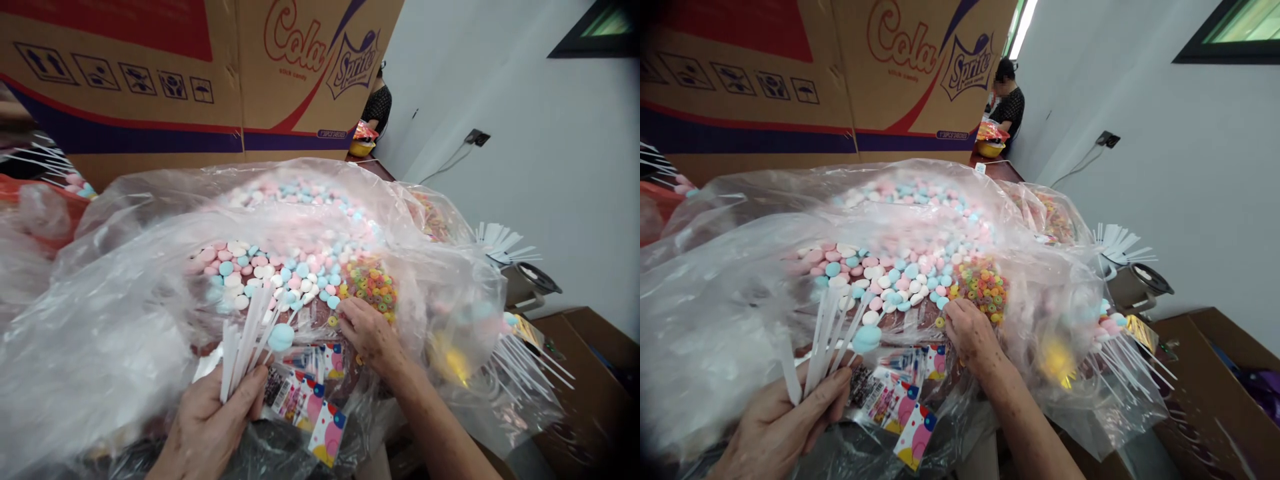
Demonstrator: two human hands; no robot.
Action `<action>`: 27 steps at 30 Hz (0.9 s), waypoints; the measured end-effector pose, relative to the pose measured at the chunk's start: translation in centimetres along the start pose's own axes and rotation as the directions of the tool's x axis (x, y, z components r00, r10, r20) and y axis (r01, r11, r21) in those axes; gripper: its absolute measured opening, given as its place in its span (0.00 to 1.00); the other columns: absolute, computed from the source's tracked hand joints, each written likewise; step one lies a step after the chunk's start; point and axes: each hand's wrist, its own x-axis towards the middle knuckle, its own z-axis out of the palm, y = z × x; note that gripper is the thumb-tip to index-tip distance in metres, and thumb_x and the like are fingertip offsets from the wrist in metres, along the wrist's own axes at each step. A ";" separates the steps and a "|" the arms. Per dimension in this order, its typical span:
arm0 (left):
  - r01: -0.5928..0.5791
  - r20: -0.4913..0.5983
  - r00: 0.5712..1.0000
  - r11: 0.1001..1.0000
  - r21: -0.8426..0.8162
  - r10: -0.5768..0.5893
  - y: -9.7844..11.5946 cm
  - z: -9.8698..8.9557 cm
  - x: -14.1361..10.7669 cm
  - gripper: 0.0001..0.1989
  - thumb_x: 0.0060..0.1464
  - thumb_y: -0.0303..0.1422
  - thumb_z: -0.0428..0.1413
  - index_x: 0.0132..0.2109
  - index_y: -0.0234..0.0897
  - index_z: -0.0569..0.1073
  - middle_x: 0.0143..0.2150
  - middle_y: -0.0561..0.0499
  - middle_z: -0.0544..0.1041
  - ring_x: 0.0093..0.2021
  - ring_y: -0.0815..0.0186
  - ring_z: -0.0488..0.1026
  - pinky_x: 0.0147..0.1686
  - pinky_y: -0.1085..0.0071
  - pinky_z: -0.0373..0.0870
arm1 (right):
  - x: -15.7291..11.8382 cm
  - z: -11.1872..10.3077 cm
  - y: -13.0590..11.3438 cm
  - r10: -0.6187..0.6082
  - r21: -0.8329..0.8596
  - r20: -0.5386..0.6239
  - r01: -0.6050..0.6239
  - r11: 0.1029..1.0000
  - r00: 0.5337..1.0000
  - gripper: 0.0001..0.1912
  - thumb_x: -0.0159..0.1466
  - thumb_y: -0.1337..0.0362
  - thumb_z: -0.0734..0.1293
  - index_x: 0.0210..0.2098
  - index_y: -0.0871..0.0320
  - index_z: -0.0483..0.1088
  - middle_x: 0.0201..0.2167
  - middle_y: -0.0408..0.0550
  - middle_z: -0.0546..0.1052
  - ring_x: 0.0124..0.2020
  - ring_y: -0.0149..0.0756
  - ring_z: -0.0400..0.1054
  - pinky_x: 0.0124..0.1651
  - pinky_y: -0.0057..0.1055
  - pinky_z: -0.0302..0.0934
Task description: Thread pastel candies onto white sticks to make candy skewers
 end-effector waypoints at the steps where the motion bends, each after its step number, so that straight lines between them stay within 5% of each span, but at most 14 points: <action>1: -0.015 0.009 1.000 1.000 0.010 0.015 0.1 0.0 0.0 0.21 0.54 0.44 0.55 0.19 0.38 0.69 0.15 0.57 0.64 0.16 0.71 0.58 0.14 0.77 0.51 | 0.1 0.0 0.0 -0.003 0.002 -0.019 0.003 1.000 1.000 0.10 0.60 0.76 0.60 0.28 0.55 0.62 0.28 0.45 0.70 0.33 0.35 0.65 0.37 0.29 0.58; 4: -0.085 0.014 0.996 0.996 0.031 0.084 0.3 0.2 0.2 0.21 0.54 0.42 0.55 0.17 0.39 0.67 0.15 0.56 0.65 0.19 0.68 0.62 0.19 0.75 0.55 | 0.2 -0.1 0.1 0.086 0.154 -0.109 -0.069 0.986 0.990 0.08 0.57 0.74 0.61 0.27 0.55 0.64 0.26 0.43 0.69 0.29 0.34 0.63 0.34 0.30 0.58; 6: -0.106 0.034 0.994 0.992 0.061 0.105 0.3 0.2 0.4 0.21 0.54 0.42 0.54 0.17 0.40 0.66 0.16 0.56 0.65 0.21 0.67 0.63 0.22 0.74 0.57 | 0.3 -0.4 -0.1 0.239 0.431 -0.128 -0.163 0.887 0.962 0.04 0.57 0.71 0.63 0.29 0.55 0.66 0.24 0.40 0.68 0.25 0.32 0.61 0.29 0.28 0.56; 9: -0.090 0.122 0.990 0.990 0.111 0.077 0.4 0.4 0.5 0.20 0.56 0.44 0.52 0.20 0.40 0.66 0.17 0.57 0.66 0.21 0.66 0.63 0.23 0.73 0.56 | 0.3 -1.0 -0.7 0.395 0.843 0.010 -0.220 0.491 0.919 0.06 0.55 0.64 0.69 0.32 0.55 0.68 0.23 0.39 0.70 0.23 0.30 0.62 0.26 0.26 0.56; 11: -0.094 0.175 0.982 0.987 0.131 0.071 0.7 0.5 0.5 0.20 0.57 0.44 0.51 0.21 0.41 0.65 0.18 0.57 0.65 0.22 0.66 0.62 0.24 0.73 0.56 | 0.3 -1.2 -1.4 0.396 0.949 0.092 -0.200 0.242 0.914 0.09 0.53 0.62 0.73 0.31 0.56 0.70 0.26 0.41 0.74 0.25 0.30 0.66 0.29 0.27 0.60; 13: -0.089 0.200 0.978 0.985 0.150 0.058 0.9 0.7 0.5 0.20 0.58 0.44 0.49 0.22 0.41 0.65 0.18 0.58 0.63 0.23 0.66 0.61 0.24 0.73 0.55 | 0.3 -1.3 -2.0 0.377 0.977 0.123 -0.178 0.114 0.918 0.09 0.51 0.63 0.75 0.30 0.56 0.73 0.27 0.42 0.75 0.27 0.30 0.67 0.32 0.28 0.62; 27: -0.085 0.210 0.976 0.992 0.098 0.063 1.0 0.6 0.4 0.16 0.58 0.42 0.49 0.27 0.40 0.71 0.18 0.58 0.65 0.22 0.65 0.61 0.24 0.73 0.54 | 0.3 -0.6 -2.5 0.319 0.979 0.171 -0.198 0.052 0.932 0.10 0.51 0.63 0.77 0.33 0.53 0.80 0.28 0.44 0.79 0.28 0.33 0.71 0.33 0.30 0.67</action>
